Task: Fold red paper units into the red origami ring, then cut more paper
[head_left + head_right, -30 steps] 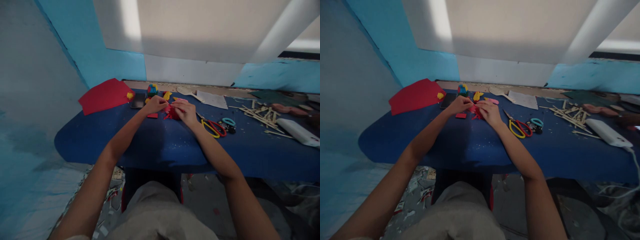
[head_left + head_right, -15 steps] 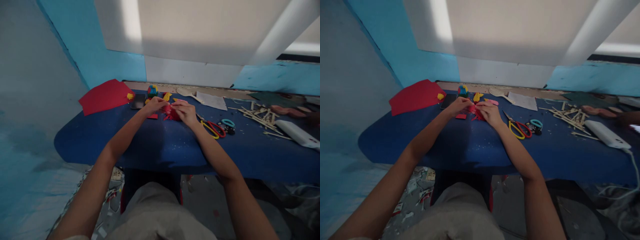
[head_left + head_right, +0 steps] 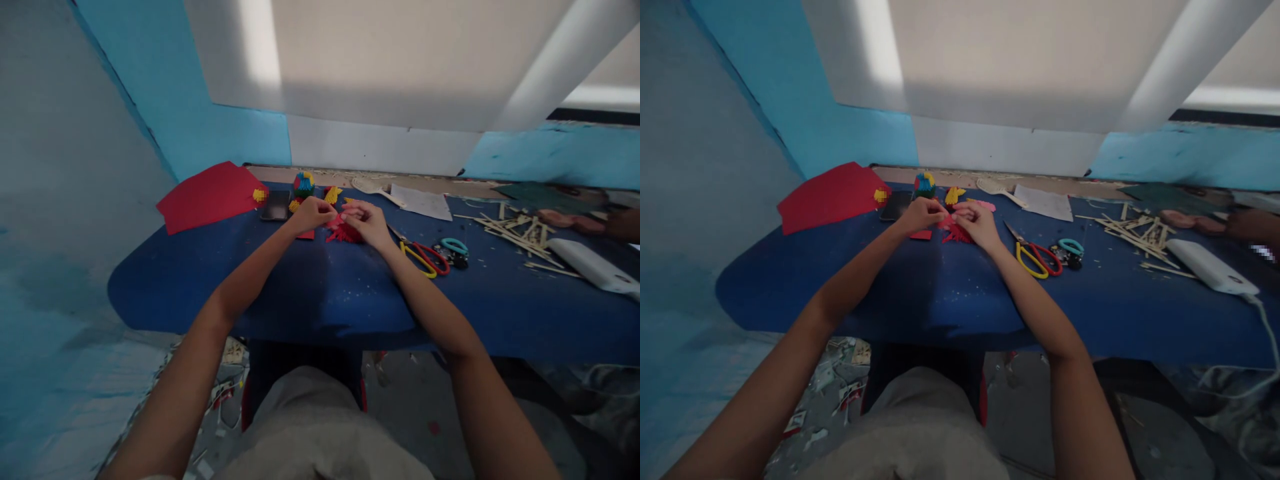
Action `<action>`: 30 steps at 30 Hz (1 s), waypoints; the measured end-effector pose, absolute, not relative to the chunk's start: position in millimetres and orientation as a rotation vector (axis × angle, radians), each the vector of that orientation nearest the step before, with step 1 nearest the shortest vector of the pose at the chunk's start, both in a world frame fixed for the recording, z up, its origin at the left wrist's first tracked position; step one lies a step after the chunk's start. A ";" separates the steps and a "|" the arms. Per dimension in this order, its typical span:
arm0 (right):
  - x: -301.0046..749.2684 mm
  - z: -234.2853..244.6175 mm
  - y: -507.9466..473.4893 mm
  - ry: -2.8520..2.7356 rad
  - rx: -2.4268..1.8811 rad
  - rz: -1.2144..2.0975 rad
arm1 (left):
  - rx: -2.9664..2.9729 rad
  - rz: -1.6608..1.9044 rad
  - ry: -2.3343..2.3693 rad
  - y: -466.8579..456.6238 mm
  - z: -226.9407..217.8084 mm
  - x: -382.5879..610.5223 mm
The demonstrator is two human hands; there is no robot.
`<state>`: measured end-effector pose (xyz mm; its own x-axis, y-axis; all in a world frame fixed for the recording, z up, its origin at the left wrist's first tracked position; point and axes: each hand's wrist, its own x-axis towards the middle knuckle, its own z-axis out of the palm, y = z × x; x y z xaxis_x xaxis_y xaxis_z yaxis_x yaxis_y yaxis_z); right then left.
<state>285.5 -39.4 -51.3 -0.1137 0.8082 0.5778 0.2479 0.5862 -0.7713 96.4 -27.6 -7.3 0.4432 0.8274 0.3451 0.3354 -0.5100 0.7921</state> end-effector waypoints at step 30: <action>285.7 -37.5 -52.5 -1.756 -0.953 -0.018 | 1.547 1.095 0.940 -34.1 -11.4 112.2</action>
<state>285.7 -52.5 -37.5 -0.0926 0.5847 0.8059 0.6007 0.6783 -0.4231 112.2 -34.1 -11.4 0.2935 0.9359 0.1945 0.0505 -0.2184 0.9746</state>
